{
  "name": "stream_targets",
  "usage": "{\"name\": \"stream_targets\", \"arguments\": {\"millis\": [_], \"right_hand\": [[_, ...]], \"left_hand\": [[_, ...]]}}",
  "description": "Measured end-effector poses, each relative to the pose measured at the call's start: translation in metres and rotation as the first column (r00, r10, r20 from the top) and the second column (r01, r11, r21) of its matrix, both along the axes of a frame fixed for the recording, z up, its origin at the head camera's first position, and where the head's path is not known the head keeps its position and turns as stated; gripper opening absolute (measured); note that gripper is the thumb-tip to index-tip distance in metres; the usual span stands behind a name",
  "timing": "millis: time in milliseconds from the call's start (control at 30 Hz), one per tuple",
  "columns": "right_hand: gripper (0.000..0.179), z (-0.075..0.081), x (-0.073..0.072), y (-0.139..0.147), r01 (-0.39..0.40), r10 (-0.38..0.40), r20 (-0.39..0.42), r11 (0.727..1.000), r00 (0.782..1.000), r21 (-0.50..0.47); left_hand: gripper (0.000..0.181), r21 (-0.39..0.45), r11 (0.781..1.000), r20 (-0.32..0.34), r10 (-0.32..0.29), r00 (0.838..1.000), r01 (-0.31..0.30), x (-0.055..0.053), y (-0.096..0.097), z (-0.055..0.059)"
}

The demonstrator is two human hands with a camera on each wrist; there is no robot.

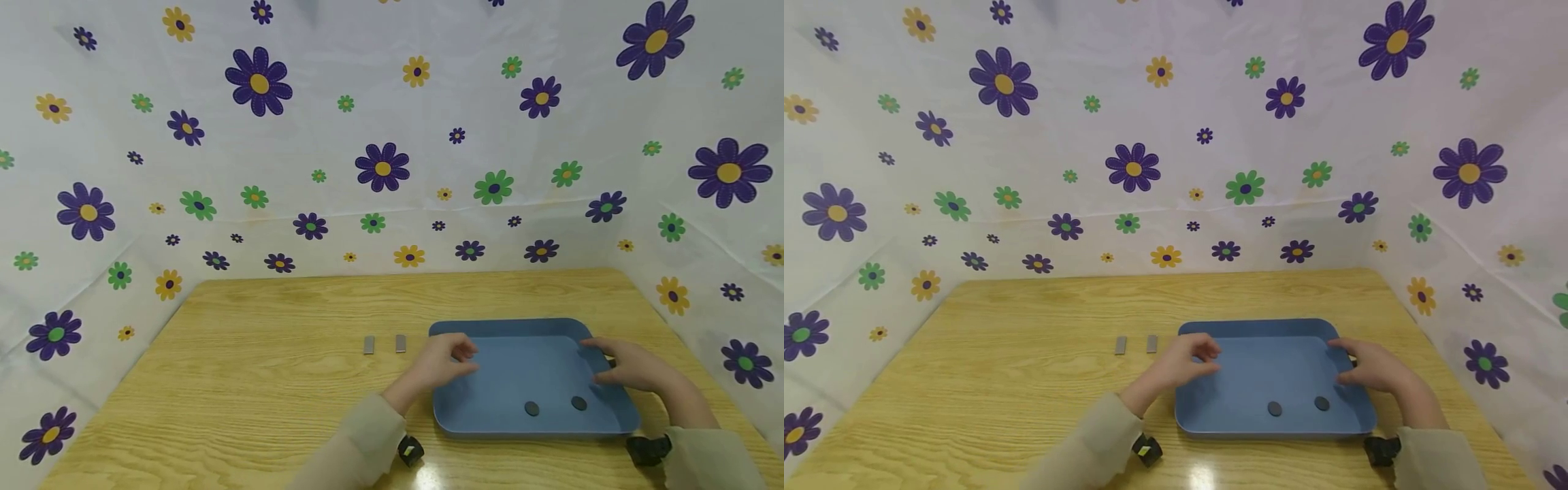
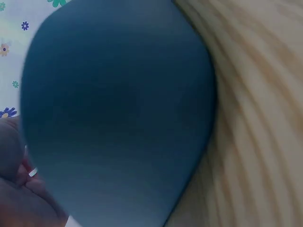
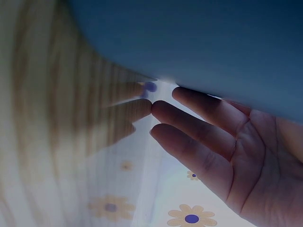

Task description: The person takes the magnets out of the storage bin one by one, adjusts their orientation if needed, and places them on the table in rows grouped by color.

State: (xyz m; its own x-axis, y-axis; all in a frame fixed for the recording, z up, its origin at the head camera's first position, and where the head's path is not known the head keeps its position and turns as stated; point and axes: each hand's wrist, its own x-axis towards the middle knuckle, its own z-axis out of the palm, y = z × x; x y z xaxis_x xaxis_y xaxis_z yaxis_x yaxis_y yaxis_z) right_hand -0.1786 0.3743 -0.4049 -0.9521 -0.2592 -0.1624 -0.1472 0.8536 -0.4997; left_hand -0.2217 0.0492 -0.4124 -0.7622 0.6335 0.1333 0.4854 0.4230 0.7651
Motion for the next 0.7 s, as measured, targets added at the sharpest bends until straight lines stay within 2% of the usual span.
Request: {"name": "stream_targets", "arguments": {"millis": [233, 700], "right_hand": [[0.063, -0.001, 0.000, 0.000, -0.008, 0.008, -0.015, 1.000, 1.000, 0.005], [0.064, -0.001, 0.001, 0.001, -0.012, 0.012, -0.008, 1.000, 1.000, -0.017]], "left_hand": [[0.022, 0.067, 0.998, 0.033, -0.016, 0.999, 0.014, 0.002, 0.017, -0.004], [0.021, 0.075, 0.997, 0.082, -0.029, 0.996, 0.022, 0.011, 0.049, -0.005]]}}
